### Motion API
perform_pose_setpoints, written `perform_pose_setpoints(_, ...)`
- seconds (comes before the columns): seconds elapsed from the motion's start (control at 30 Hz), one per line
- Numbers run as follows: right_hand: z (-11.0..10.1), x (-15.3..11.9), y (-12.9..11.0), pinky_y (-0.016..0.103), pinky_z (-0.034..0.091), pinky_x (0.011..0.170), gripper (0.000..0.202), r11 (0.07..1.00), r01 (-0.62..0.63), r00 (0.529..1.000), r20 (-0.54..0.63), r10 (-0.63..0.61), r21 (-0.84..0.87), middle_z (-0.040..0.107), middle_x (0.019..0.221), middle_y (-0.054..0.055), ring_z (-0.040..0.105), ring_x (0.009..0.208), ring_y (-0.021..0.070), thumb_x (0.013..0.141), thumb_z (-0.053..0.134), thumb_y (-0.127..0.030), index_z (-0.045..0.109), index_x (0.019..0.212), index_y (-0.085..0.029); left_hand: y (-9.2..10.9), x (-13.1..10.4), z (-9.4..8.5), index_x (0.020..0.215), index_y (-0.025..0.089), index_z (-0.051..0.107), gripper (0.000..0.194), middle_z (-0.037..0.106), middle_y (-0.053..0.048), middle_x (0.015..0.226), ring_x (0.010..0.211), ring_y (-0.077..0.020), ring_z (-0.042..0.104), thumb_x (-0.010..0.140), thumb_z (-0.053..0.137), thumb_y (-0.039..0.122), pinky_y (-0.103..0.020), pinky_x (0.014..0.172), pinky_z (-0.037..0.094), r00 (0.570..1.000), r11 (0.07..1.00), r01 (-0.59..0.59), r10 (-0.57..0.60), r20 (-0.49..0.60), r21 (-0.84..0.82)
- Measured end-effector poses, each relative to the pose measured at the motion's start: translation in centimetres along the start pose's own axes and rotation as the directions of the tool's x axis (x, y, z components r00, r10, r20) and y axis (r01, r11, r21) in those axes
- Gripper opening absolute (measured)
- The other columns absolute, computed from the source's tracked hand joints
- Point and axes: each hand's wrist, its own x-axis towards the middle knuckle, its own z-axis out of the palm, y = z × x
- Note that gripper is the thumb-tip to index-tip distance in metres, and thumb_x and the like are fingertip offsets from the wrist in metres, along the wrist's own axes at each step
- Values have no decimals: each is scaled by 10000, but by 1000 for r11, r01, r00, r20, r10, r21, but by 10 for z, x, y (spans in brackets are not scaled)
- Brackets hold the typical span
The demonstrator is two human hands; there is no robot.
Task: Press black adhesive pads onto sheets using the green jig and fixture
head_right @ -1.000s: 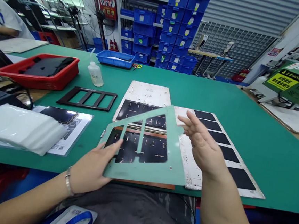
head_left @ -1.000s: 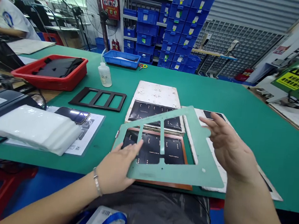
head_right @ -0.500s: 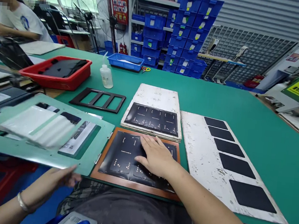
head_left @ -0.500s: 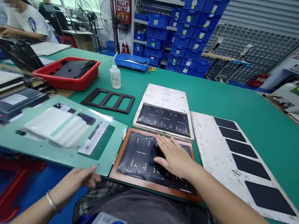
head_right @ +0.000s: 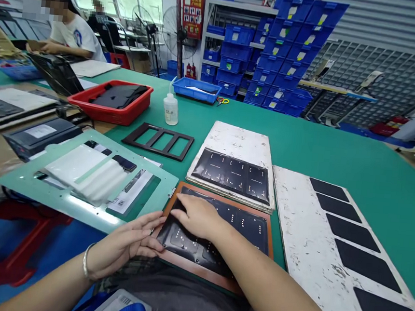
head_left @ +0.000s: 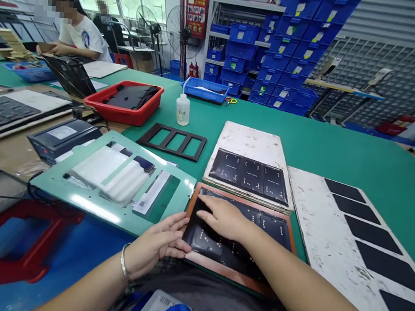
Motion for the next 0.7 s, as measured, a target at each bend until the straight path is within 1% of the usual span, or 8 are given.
perform_pose_setpoints(0.07,-7,10,-4,320,401,857,391,996,-82,993,-89,83,20,624,1116,83,554,1033,201,920,335,-407,606,1110,-199,-1,1,0,1273,250,452,559,248,-143,1476,794,-202,648,763,654,354,-355,716,504,1000,1000,-11,11,-11,-9)
perform_pose_setpoints(0.13,-4,19,-7,304,408,785,401,986,-162,980,-118,158,-28,647,954,76,576,914,190,923,329,-400,668,903,-187,-1,1,0,1247,247,474,536,281,-138,1462,761,-182,648,755,661,352,-325,681,503,1000,1000,-18,18,-12,-14)
perform_pose_setpoints(0.17,0,23,-7,307,404,772,428,979,-195,975,-117,187,-63,642,920,80,574,895,194,921,327,-421,676,851,-183,-1,1,0,1237,249,482,532,287,-135,1460,756,-177,649,749,667,354,-316,672,501,1000,1000,-16,16,-4,-17)
perform_pose_setpoints(0.33,17,28,-6,336,383,810,467,952,-258,964,-117,241,-167,625,939,95,546,937,223,908,323,-464,698,861,-190,0,0,0,1212,258,495,534,294,-123,1459,739,-168,649,725,683,368,-303,653,500,1000,1000,1,-1,8,-18)
perform_pose_setpoints(0.47,19,26,-5,325,376,803,375,951,-270,960,-115,254,-154,620,939,88,535,932,215,888,350,-338,691,846,-188,1,-1,2,1221,246,475,561,295,-133,1457,738,-168,649,718,683,379,-304,658,503,1000,1000,11,-11,-2,-3)
perform_pose_setpoints(0.53,18,25,-5,301,376,756,314,957,-270,957,-136,254,-108,617,878,72,541,867,192,844,377,-251,674,766,-183,3,-1,2,1242,246,448,577,273,-137,1466,732,-166,650,728,668,389,-303,649,503,1000,999,16,-15,-18,34)
perform_pose_setpoints(0.63,13,23,-4,263,358,643,256,962,-271,945,-181,273,37,587,757,37,527,716,148,778,400,-196,606,626,-180,9,0,3,1287,265,392,631,221,-138,1488,667,-136,638,731,661,391,-295,598,497,998,984,-10,21,-57,179)
perform_pose_setpoints(0.7,5,18,-4,250,343,607,238,953,-262,930,-226,292,152,556,712,20,507,663,131,758,404,-190,547,568,-181,17,5,6,1289,243,397,642,291,-153,1455,600,-110,613,724,658,401,-282,550,482,997,959,-12,33,-67,284)
